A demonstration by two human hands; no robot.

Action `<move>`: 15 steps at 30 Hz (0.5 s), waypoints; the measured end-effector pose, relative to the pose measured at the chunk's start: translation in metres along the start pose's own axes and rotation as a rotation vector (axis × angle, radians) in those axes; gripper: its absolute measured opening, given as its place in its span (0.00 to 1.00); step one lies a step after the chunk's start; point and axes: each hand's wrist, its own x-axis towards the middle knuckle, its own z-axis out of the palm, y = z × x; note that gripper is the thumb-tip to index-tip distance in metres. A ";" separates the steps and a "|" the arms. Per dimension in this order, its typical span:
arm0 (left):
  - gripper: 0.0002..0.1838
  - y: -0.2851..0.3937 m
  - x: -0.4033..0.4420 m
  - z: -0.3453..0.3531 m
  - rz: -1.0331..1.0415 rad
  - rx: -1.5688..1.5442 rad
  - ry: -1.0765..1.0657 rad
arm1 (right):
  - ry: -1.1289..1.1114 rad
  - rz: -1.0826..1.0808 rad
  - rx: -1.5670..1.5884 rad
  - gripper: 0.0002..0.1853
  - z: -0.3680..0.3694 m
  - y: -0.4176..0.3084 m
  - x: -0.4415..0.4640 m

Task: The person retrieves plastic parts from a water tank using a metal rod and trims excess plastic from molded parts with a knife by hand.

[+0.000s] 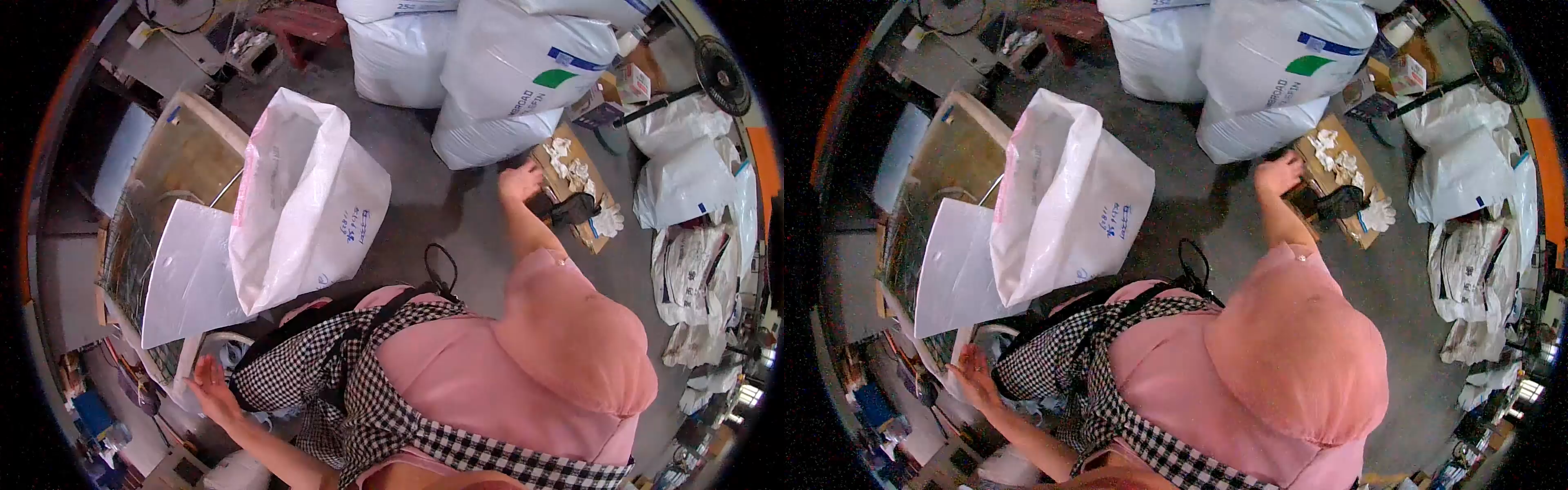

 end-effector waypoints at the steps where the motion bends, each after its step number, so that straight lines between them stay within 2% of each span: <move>1: 0.29 -0.001 0.003 -0.001 0.005 -0.003 -0.001 | 0.025 0.078 -0.130 0.24 -0.003 0.013 0.006; 3: 0.29 -0.002 0.006 0.001 0.003 -0.002 -0.005 | 0.036 0.399 -0.186 0.25 -0.016 0.035 0.020; 5: 0.29 0.000 0.008 0.012 -0.003 0.027 0.013 | 0.099 0.720 -0.077 0.28 -0.012 0.065 0.039; 6: 0.29 -0.001 0.011 0.015 -0.008 0.034 0.009 | -0.002 0.861 0.021 0.32 -0.017 0.076 0.048; 7: 0.29 -0.002 0.014 0.018 -0.024 0.048 0.047 | 0.018 0.877 0.166 0.34 -0.009 0.092 0.053; 9: 0.29 -0.003 0.018 0.021 -0.046 0.067 0.089 | -0.209 0.517 0.133 0.33 0.008 0.128 0.062; 12: 0.30 0.001 0.028 0.022 -0.106 0.078 0.123 | -0.390 0.272 0.114 0.28 0.137 0.207 0.104; 14: 0.30 0.003 0.031 0.026 -0.121 0.079 0.118 | -0.537 0.255 -0.026 0.25 0.093 0.186 0.112; 15: 0.30 0.004 0.031 0.027 -0.119 0.077 0.127 | -0.678 0.240 -0.166 0.22 0.059 0.168 0.110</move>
